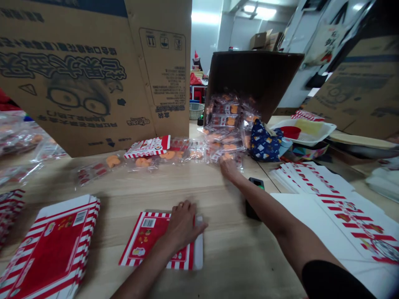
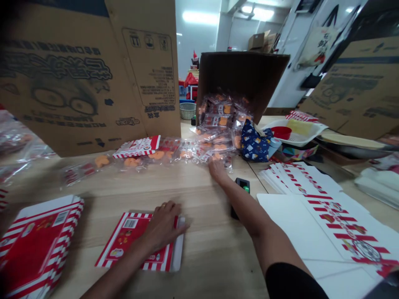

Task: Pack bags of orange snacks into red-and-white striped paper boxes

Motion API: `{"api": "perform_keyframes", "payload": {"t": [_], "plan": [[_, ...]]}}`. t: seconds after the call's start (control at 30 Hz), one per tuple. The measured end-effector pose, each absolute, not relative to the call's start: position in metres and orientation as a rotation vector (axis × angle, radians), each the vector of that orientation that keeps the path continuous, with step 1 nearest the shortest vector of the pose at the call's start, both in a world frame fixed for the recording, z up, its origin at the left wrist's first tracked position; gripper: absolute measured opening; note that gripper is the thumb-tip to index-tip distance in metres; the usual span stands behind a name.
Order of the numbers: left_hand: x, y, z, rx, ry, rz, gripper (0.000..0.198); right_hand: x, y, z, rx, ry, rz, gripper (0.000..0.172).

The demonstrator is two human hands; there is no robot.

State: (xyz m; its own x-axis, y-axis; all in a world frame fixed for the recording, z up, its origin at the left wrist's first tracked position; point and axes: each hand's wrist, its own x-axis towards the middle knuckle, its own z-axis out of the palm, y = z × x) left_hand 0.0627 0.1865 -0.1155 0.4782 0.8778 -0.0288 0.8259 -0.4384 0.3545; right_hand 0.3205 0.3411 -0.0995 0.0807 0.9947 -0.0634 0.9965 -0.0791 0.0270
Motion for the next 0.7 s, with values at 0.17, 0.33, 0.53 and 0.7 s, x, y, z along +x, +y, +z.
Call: {"api": "perform_keyframes", "payload": {"t": [0.17,0.33,0.53,0.7], "plan": [[0.07,0.2,-0.131,2.304,1.733,0.117,0.023,0.292,0.273,-0.105,2.044,2.235,-0.11,0.044],[0.039,0.215,-0.127,2.085,1.967,0.119,0.044,0.279,0.233,-0.097,1.934,2.248,-0.362,0.041],[-0.004,0.186,-0.12,1.98,1.944,0.028,0.07,0.267,0.259,-0.109,2.099,2.075,-0.553,0.093],[0.003,0.159,-0.128,1.855,2.015,0.116,0.058,0.227,0.245,-0.133,2.247,2.084,-0.662,0.1]]}}
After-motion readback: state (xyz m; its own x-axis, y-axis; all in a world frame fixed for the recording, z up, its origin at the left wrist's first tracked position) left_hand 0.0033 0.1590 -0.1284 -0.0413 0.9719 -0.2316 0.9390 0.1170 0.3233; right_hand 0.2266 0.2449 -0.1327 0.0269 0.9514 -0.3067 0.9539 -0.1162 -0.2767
